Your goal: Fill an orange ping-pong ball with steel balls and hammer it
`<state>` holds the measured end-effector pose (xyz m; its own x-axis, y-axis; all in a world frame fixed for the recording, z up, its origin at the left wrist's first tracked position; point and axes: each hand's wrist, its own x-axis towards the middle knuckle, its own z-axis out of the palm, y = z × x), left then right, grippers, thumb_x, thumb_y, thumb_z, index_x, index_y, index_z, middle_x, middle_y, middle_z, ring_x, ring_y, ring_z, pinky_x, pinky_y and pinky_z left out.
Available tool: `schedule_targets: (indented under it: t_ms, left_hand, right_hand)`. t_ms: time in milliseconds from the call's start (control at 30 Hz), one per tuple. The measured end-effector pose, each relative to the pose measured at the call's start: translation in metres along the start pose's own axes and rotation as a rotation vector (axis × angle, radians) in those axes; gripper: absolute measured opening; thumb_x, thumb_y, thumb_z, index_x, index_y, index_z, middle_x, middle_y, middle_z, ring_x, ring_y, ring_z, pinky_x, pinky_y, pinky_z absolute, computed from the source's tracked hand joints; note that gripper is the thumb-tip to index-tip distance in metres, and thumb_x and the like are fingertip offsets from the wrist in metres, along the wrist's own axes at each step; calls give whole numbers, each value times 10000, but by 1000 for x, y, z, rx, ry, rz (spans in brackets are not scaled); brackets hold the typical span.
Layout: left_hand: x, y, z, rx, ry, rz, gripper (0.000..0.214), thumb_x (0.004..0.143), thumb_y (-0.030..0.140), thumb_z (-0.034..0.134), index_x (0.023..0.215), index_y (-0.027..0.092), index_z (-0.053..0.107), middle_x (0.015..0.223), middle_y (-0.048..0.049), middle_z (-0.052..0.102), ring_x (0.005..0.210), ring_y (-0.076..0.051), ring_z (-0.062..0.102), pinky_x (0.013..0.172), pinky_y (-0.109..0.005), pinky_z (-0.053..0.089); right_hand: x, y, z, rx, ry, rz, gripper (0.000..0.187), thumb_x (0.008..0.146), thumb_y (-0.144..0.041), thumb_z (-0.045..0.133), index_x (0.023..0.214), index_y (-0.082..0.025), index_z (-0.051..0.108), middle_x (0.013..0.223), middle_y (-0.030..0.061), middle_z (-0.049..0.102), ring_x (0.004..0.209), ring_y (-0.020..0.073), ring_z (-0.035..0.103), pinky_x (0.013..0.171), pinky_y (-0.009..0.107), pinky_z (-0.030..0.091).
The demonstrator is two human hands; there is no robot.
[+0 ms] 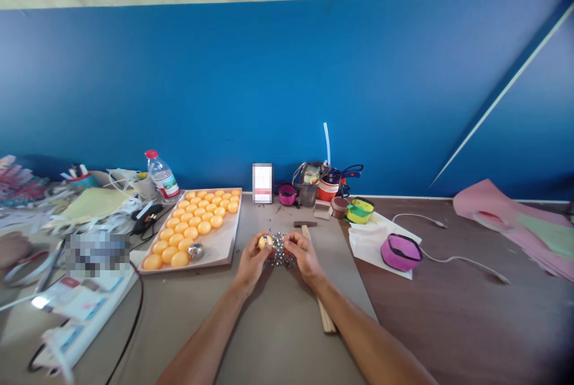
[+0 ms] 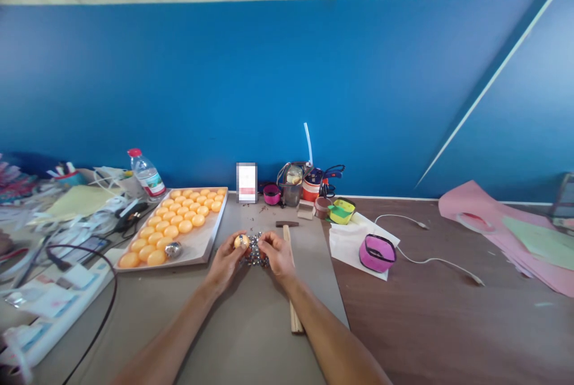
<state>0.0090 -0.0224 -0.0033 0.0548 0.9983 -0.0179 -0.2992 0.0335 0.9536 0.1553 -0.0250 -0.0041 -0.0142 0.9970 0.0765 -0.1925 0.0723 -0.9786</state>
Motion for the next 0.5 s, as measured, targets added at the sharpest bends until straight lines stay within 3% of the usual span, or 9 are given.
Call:
schedule_targets:
  t_ms: [133, 267, 367, 500]
  left_hand:
    - [0, 3, -1, 80, 22, 60, 403, 654, 324, 712, 1024, 184, 635, 893, -17, 634, 765, -148, 574, 718, -252, 454]
    - [0, 9, -3, 135, 48, 91, 410, 677, 349, 687, 1049, 192, 616, 837, -4, 626, 710, -139, 571, 706, -258, 458]
    - [-1, 12, -3, 281, 59, 137, 409, 679, 353, 674, 1056, 200, 624, 873, -15, 637, 737, -155, 578, 721, -268, 458]
    - [-2, 12, -3, 399, 73, 177, 367, 674, 310, 667, 1025, 207, 642, 923, -35, 647, 812, -186, 583, 782, -294, 446]
  right_hand:
    - [-3, -1, 3, -435, 92, -197, 80, 755, -258, 500, 717, -207, 549, 703, 4, 550, 673, 155, 497, 634, 275, 382]
    - [-12, -6, 8, -901, 74, -411, 177, 780, -147, 445, 846, -195, 601, 899, 58, 584, 865, 191, 503, 787, 322, 354]
    - [-16, -6, 10, -1142, 65, -366, 208, 792, -174, 480, 956, -202, 605, 981, 73, 591, 922, 216, 481, 808, 343, 321]
    - [-16, -1, 10, -1301, 21, -298, 229, 812, -247, 506, 1016, -197, 596, 1023, 97, 591, 955, 249, 475, 798, 358, 302]
